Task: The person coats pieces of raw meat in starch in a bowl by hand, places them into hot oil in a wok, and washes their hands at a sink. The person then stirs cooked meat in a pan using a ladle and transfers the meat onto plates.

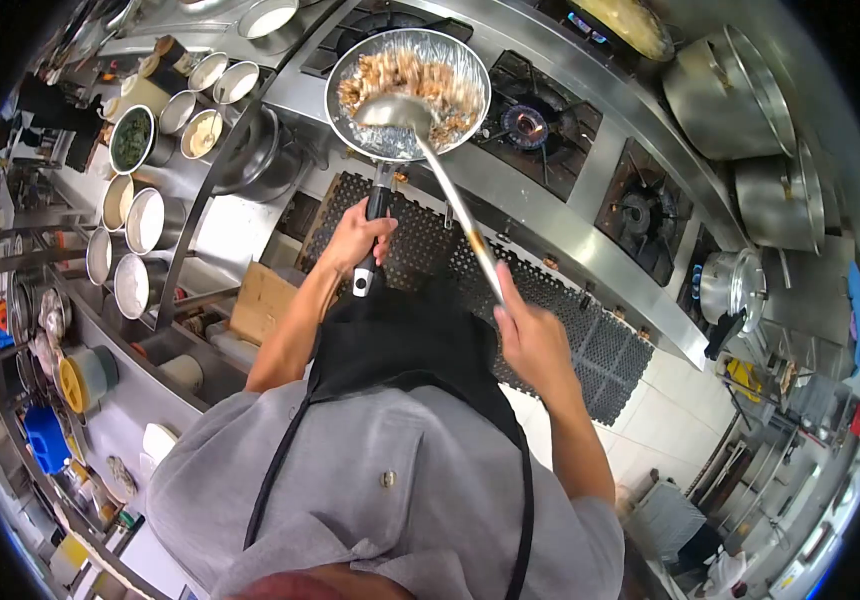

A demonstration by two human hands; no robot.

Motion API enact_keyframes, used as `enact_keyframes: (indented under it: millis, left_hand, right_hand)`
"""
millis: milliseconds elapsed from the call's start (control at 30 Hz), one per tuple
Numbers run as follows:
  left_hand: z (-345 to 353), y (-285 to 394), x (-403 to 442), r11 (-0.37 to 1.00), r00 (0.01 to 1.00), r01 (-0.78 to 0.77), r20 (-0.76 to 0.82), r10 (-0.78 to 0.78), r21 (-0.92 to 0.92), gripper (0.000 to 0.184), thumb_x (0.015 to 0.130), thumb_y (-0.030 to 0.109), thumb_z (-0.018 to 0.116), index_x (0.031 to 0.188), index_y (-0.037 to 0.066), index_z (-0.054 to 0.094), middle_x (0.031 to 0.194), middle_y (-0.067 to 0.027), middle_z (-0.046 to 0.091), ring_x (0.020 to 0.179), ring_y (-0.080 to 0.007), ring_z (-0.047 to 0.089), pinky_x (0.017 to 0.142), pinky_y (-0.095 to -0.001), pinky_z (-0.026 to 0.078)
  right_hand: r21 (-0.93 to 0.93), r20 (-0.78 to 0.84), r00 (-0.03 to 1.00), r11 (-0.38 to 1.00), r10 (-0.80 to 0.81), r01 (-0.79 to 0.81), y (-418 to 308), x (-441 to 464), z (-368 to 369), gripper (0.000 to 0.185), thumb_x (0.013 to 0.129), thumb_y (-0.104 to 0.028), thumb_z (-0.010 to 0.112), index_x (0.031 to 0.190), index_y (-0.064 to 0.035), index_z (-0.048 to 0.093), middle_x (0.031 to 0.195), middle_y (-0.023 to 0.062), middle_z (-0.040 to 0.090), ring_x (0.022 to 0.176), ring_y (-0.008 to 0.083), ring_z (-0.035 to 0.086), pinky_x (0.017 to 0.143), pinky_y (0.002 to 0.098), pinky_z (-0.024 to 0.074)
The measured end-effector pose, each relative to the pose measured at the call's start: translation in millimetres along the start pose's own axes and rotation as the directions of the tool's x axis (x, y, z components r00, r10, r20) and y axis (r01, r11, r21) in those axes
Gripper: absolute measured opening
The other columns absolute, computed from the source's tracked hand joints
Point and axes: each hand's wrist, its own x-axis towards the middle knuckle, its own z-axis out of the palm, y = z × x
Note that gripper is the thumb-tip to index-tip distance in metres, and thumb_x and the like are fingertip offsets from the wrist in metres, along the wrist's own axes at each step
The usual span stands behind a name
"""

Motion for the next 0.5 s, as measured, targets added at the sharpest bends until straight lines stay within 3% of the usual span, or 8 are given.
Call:
enact_keyframes:
  millis: [67,133,200,267,333,400,500]
  left_hand:
    - [-3.0,3.5,6.1,0.999,0.999,-0.031,0.009,0.031,0.011,0.017,0.086,0.001,0.059,0.093,0.006,0.044,0.06,-0.0012,0.046,0.044,-0.0109,0.047,0.04,-0.0291,0.042]
    - [-1.9,13.5,12.2,0.999,0.999,-0.043,0.009,0.042,0.032,0.018,0.086,0.001,0.059,0.094,0.006,0.044,0.06,-0.0014,0.046,0.044,-0.0111,0.048,0.04,-0.029,0.043]
    - [1.9,20.2,21.2,0.997,0.999,-0.05,0.017,0.049,0.054,0.018,0.086,0.001,0.059,0.094,0.005,0.043,0.06,-0.0015,0.046,0.044,-0.0114,0.048,0.041,-0.0289,0.043]
    - [5.4,21.5,26.2,0.985,0.987,-0.156,0.038,0.154,0.069,0.018,0.086,0.001,0.059,0.094,0.005,0.043,0.059,-0.0023,0.047,0.044,-0.0122,0.048,0.042,-0.0293,0.044]
    - [3.0,-1.8,26.2,0.99,0.988,-0.137,0.073,0.134,0.035,0.016,0.085,0.001,0.059,0.093,0.005,0.044,0.057,-0.0039,0.048,0.043,-0.0138,0.048,0.042,-0.0312,0.045]
    - [-1.0,-18.9,21.0,0.993,0.992,-0.119,0.056,0.117,0.027,0.016,0.085,0.0,0.058,0.092,0.005,0.044,0.057,-0.0041,0.048,0.043,-0.0142,0.048,0.042,-0.0316,0.044]
    - [6.1,2.7,-1.5,0.999,0.999,-0.032,0.031,0.033,-0.032,0.017,0.084,0.0,0.058,0.09,0.005,0.044,0.058,-0.0032,0.047,0.043,-0.0135,0.047,0.042,-0.031,0.044]
  right_hand:
    - [0.308,0.151,0.984,0.941,0.096,-0.139,-3.4,-16.6,-10.4,0.061,0.091,-0.015,0.059,0.148,-0.0194,0.039,0.068,0.0223,0.06,0.063,0.04,0.063,0.062,0.0498,0.0481]
    - [0.294,0.169,0.979,0.942,0.111,-0.158,-2.2,-4.1,-9.6,0.06,0.091,-0.013,0.057,0.147,-0.0192,0.04,0.068,0.025,0.059,0.065,0.0411,0.064,0.063,0.0502,0.0478]
    - [0.087,0.07,0.996,0.994,0.055,-0.061,6.1,24.9,1.7,0.061,0.092,-0.014,0.057,0.149,-0.0203,0.037,0.068,0.0247,0.06,0.066,0.0415,0.064,0.063,0.0507,0.0482]
    - [0.032,-0.006,1.0,0.999,0.012,-0.012,7.1,49.7,13.4,0.062,0.093,-0.017,0.057,0.15,-0.0216,0.034,0.068,0.0226,0.062,0.064,0.0411,0.064,0.062,0.0505,0.0492]
    - [-0.242,-0.128,0.991,0.97,-0.03,-0.002,1.9,59.6,17.8,0.061,0.094,-0.02,0.057,0.15,-0.0228,0.033,0.068,0.0194,0.062,0.062,0.0403,0.063,0.061,0.0502,0.05]
    - [-0.283,-0.154,0.987,0.959,-0.049,0.003,4.1,50.0,18.9,0.06,0.094,-0.021,0.057,0.15,-0.0222,0.035,0.069,0.0181,0.062,0.061,0.0397,0.062,0.06,0.05,0.0504]
    - [0.036,0.019,0.997,0.997,0.071,-0.071,-2.3,3.5,11.3,0.06,0.092,-0.016,0.059,0.148,-0.0212,0.039,0.072,0.0211,0.062,0.062,0.0399,0.061,0.063,0.0446,0.0494]
